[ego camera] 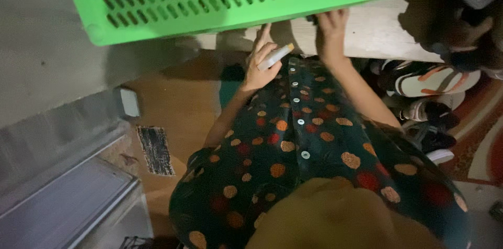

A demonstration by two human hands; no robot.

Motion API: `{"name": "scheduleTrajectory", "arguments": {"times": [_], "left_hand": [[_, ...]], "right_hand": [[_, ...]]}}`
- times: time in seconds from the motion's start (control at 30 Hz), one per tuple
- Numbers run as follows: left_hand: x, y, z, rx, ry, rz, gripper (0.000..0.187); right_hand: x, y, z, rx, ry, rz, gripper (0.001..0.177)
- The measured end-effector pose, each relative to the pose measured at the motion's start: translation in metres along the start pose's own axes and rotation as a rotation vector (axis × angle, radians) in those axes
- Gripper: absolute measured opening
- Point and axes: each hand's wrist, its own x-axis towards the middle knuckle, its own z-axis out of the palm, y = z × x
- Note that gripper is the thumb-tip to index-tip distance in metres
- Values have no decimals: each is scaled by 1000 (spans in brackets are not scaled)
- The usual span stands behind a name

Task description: The person cleans a green plastic shoe rack by spraying liquid from a spray bottle and wiping the surfaces with a cloth. The person wipes the top shelf, side edges, and legs of the rack, then wipes the wooden shelf underneath the rack.

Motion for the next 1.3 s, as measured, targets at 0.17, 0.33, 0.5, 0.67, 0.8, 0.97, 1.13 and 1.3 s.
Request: {"name": "scheduleTrajectory", "arguments": {"times": [0.17, 0.33, 0.5, 0.67, 0.8, 0.97, 1.13, 1.3], "left_hand": [[-17, -13, -24, 53, 50, -26, 15], [-23, -15, -49, 27, 134, -41, 14], [-28, -17, -70, 48, 137, -43, 17], [-35, -21, -92, 23, 129, -55, 14], [-39, -25, -112, 67, 116, -24, 15], [-43, -32, -136, 104, 125, -18, 21], [-51, -38, -155, 82, 118, -1, 12], [-62, -43, -165, 0, 154, -50, 12]], "right_hand": [[-11, -11, 33, 186, -107, -89, 48], [-14, 7, 9, 69, 113, -38, 43], [-2, -31, 46, 85, 90, 35, 52], [14, -99, 93, 156, -147, -92, 58], [27, -118, 91, 96, -178, -188, 56], [22, -98, 63, 805, 13, 377, 28], [14, -105, 91, 136, 65, 15, 67], [24, -150, 140, 28, -190, -99, 62]]}}
